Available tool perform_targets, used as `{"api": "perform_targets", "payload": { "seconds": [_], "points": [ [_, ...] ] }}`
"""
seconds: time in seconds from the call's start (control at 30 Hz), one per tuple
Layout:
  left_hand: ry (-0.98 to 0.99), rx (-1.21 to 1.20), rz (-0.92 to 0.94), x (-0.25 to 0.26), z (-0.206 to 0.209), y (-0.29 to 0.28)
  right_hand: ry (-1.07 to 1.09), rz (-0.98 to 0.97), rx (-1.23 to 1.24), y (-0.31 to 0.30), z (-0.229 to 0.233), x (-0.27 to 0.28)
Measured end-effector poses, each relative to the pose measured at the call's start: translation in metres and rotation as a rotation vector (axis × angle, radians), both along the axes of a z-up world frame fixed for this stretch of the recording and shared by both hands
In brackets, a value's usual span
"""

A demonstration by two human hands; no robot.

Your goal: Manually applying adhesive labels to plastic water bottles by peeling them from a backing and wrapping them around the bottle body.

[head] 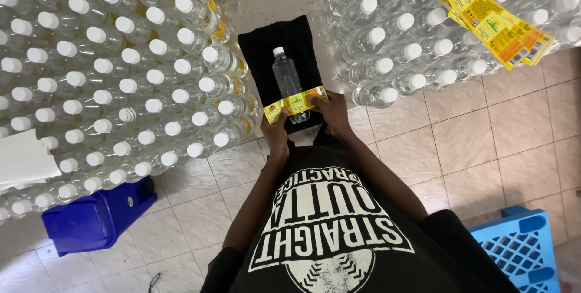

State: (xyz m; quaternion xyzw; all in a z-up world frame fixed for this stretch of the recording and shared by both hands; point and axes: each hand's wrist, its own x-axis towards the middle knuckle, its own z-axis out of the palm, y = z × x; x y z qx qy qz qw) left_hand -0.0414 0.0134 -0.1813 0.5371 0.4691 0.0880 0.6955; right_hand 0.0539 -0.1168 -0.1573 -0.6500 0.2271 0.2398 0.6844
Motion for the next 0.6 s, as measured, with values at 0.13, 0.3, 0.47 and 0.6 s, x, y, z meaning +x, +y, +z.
{"api": "perform_targets", "payload": {
  "seconds": [0.13,0.3,0.47,0.6],
  "points": [
    [0.015,0.01,-0.022,0.009,-0.005,0.0,-0.073,0.098,-0.199,0.004,-0.005,0.002],
    [-0.015,-0.069,-0.004,0.013,0.0,0.006,-0.041,0.272,-0.451,0.003,0.005,0.001],
    [-0.044,-0.154,0.063,0.019,0.027,0.004,0.052,0.144,-0.031,0.011,0.055,-0.003],
    [-0.041,-0.174,0.061,0.022,0.066,-0.001,0.122,0.05,0.16,0.004,0.055,-0.005]
  ]
}}
